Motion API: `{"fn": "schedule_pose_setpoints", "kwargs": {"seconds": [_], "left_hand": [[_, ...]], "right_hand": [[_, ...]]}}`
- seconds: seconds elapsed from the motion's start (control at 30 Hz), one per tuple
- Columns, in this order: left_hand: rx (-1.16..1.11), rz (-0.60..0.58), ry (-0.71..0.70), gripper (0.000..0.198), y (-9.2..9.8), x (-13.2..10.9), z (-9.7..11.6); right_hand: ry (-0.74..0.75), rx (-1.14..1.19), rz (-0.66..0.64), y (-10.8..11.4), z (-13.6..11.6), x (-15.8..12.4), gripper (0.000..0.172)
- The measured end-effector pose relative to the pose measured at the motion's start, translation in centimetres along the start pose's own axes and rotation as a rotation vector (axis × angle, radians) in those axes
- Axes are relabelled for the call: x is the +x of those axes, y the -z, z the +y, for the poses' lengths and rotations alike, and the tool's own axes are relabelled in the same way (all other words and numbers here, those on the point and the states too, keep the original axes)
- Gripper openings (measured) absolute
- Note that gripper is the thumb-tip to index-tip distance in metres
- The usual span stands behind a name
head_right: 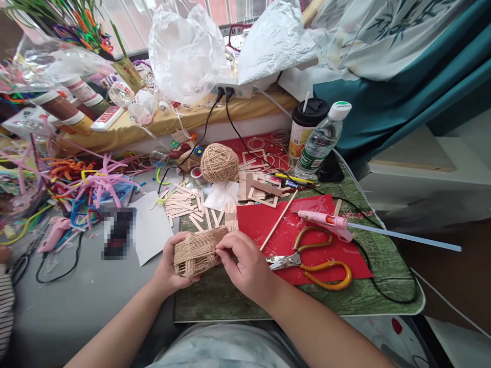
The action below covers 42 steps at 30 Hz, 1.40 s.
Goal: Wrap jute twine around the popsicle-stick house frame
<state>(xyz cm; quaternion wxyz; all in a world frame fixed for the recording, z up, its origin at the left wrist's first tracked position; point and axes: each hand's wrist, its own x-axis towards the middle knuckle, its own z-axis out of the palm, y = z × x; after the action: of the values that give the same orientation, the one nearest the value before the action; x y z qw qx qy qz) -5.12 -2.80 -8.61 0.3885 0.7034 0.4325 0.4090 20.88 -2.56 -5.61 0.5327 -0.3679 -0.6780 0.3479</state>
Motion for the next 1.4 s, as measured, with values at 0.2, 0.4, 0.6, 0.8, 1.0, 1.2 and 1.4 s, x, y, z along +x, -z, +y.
{"fn": "schedule_pose_setpoints", "kwargs": {"seconds": [0.2,0.4,0.6,0.8,1.0,1.2,1.4], "left_hand": [[-0.056,0.059,-0.051,0.087,-0.9,-0.2,0.3],[-0.089,0.041,-0.051,0.089,-2.8,-0.2,0.0],[-0.005,-0.122,0.012,0.075,-1.5,1.5,1.8],[0.549,-0.248,-0.058,0.121,-1.3,3.3,9.1],[0.777,-0.278,-0.091,0.095,-3.5,4.6,9.9],[0.707,-0.26,-0.051,0.091,-1.9,4.0,9.2],[0.647,-0.222,-0.075,0.085,-0.6,2.8,8.3]], "right_hand": [[0.043,-0.012,0.039,0.0,-0.4,-0.2,0.029],[0.104,-0.077,0.042,1.3,-0.7,-0.2,0.035],[0.124,-0.123,0.005,1.5,-0.6,-0.2,0.032],[0.125,-0.148,-0.041,1.1,-0.6,-0.6,0.034],[0.141,-0.133,-0.038,1.5,-0.4,-0.3,0.034],[0.11,-0.15,0.006,2.4,-0.3,0.0,0.028],[-0.012,-0.084,-0.022,1.8,0.2,0.1,0.019]]}}
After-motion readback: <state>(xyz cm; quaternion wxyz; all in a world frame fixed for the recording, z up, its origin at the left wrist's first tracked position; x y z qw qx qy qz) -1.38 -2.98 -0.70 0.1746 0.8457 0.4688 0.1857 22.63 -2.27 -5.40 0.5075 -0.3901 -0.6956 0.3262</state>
